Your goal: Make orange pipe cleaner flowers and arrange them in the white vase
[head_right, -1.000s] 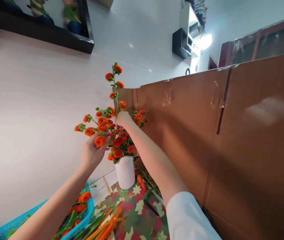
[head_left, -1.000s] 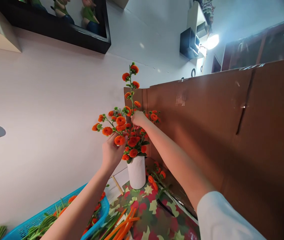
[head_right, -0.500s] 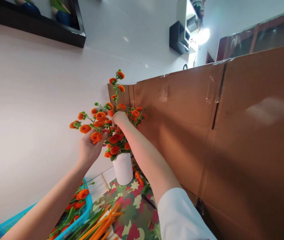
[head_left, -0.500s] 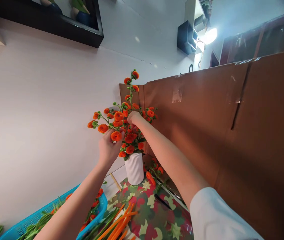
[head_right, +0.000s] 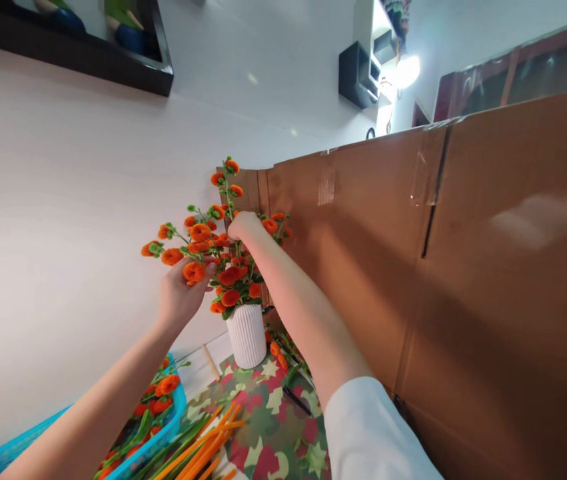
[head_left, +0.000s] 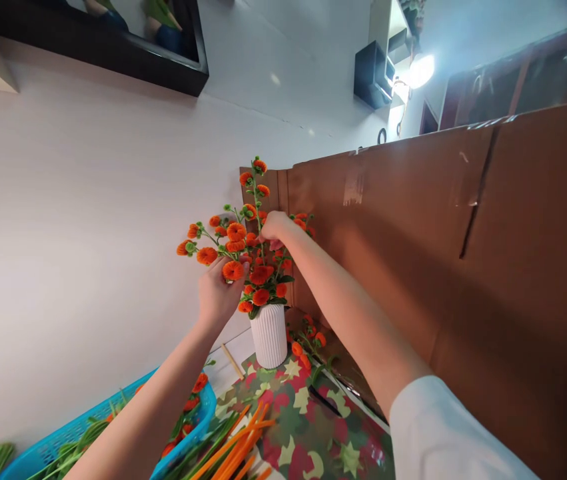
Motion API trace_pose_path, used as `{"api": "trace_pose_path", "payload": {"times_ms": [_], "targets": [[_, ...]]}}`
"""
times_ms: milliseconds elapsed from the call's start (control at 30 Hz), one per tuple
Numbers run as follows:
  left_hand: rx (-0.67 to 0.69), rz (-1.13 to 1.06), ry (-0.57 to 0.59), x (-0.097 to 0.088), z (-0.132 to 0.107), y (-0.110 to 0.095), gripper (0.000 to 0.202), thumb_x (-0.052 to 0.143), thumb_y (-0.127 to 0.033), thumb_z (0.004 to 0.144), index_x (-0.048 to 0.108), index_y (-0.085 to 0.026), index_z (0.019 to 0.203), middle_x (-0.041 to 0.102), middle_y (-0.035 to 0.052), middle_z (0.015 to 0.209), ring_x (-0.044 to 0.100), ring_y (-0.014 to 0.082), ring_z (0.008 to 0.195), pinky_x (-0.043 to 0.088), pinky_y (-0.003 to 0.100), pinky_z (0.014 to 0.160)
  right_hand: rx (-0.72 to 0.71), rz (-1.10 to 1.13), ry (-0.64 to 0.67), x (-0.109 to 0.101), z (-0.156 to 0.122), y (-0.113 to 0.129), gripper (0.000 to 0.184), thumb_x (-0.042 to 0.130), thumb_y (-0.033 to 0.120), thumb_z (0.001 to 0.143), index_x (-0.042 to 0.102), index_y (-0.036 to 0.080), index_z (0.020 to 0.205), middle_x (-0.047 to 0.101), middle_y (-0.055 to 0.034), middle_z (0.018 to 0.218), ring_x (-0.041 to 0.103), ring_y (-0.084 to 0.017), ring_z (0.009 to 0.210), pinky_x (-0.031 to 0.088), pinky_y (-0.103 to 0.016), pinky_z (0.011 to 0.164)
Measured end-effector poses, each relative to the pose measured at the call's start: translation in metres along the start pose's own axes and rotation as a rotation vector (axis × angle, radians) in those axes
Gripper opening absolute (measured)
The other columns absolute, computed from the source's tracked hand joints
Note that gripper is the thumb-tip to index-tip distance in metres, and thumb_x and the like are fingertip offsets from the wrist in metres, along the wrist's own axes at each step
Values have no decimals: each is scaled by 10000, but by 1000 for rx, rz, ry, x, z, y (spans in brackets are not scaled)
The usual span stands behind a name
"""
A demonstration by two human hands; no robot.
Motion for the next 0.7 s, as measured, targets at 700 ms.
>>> {"api": "trace_pose_path", "payload": {"times_ms": [700], "targets": [[47,-5,11,8,3,-11,194,571,-347,809,573,-201,681,603,19,734,571,163,680,464,268,633,-211,112,-229,-66,41,-3,202,619,175,830,704,150,1011,715,-77,873,667,-142,698,528,-219,678]]}}
Point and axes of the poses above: each hand's wrist, its own z-axis towards the middle knuckle, its own x-axis out of the palm, y = z × x, the point moved 2 cm from there along z, towards the middle knuckle
